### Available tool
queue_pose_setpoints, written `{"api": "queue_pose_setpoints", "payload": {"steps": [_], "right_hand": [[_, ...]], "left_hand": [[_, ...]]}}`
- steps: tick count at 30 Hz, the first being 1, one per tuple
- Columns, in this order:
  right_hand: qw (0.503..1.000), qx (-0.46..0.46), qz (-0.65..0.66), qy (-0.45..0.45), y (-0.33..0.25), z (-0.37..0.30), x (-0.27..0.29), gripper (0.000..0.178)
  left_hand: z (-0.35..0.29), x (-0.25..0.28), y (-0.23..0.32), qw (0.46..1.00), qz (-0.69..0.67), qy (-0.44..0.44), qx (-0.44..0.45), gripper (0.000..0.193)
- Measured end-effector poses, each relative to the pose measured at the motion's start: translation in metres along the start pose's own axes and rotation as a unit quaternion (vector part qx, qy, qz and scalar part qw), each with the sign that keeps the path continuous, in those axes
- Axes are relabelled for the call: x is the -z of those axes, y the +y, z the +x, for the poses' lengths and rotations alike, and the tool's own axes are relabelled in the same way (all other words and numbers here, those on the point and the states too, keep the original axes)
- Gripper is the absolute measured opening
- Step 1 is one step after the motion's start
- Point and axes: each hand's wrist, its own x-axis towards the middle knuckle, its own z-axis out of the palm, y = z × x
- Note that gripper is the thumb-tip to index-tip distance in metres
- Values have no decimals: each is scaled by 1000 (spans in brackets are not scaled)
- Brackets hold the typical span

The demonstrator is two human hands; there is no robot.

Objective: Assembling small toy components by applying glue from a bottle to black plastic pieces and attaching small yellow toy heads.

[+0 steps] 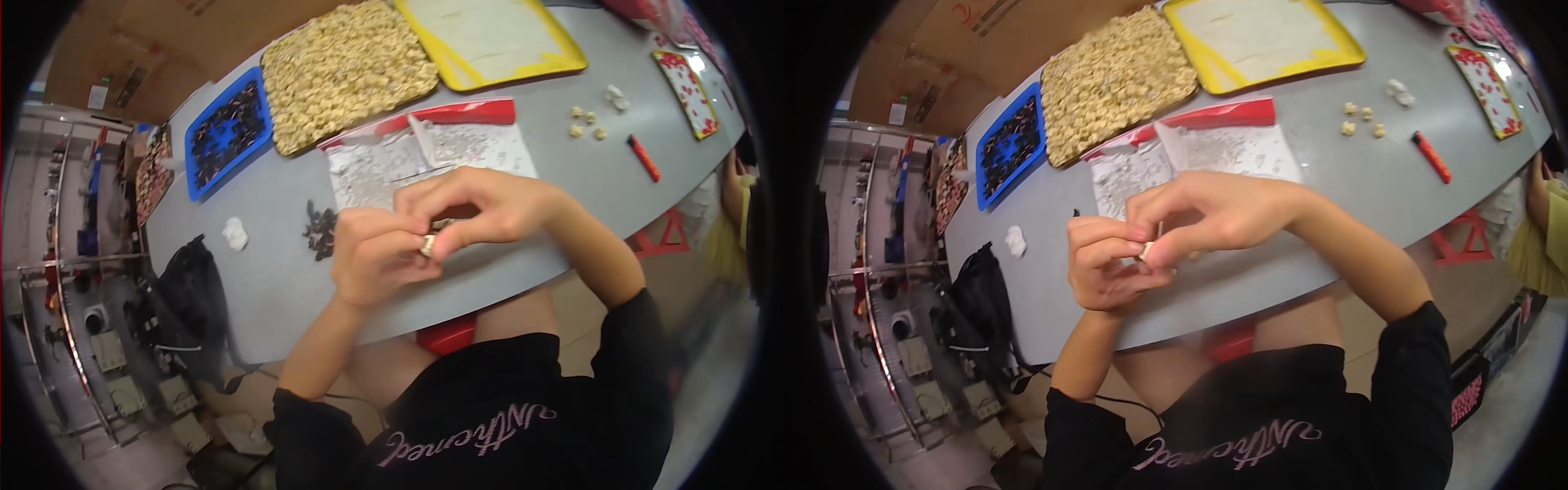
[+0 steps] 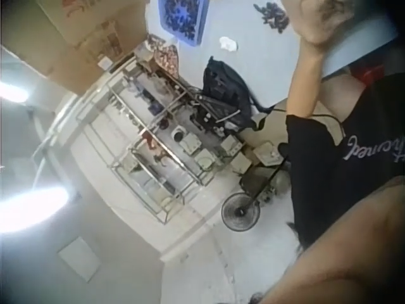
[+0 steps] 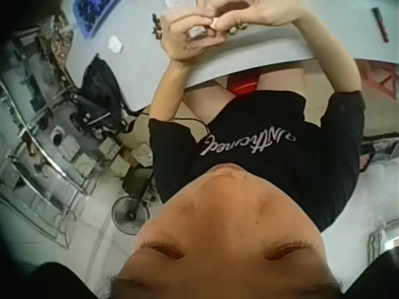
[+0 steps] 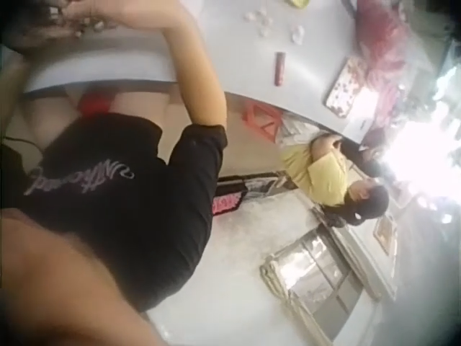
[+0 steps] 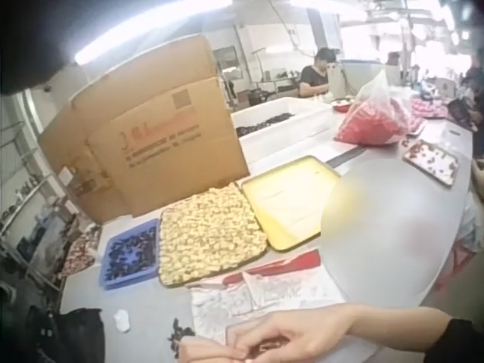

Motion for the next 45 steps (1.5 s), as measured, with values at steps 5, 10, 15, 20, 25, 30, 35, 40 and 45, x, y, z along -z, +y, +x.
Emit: {"api": "queue_pose_setpoints", "payload": {"steps": [5,10,15,20,25,30,35,40,45], "right_hand": [[998,55,-9,-27,7,2,0,24],[996,80,-11,-31,12,3,1,24],[998,53,6,-41,9,2,1,15],[997,62,3,-46,8,2,1,16],[997,67,11,-43,8,2,-1,15],[995,96,-3,-36,13,3,-1,22],[994,97,-19,-38,13,3,-1,23],[996,74,-14,-46,12,3,-1,19],[998,56,8,-27,10,2,-2,25]], "left_hand": [[9,2,9,999,-47,-18,19,30],[10,5,11,997,-63,-26,26,28],[4,1,6,995,-98,3,10,32],[-1,-3,5,994,-109,22,5,36],[-2,-1,9,995,-104,-1,11,39],[-4,-3,10,995,-98,14,8,39],[-2,-4,8,993,-116,8,8,37],[1,-3,9,993,-114,-8,5,34],[2,-3,3,993,-117,-4,6,33]]}}
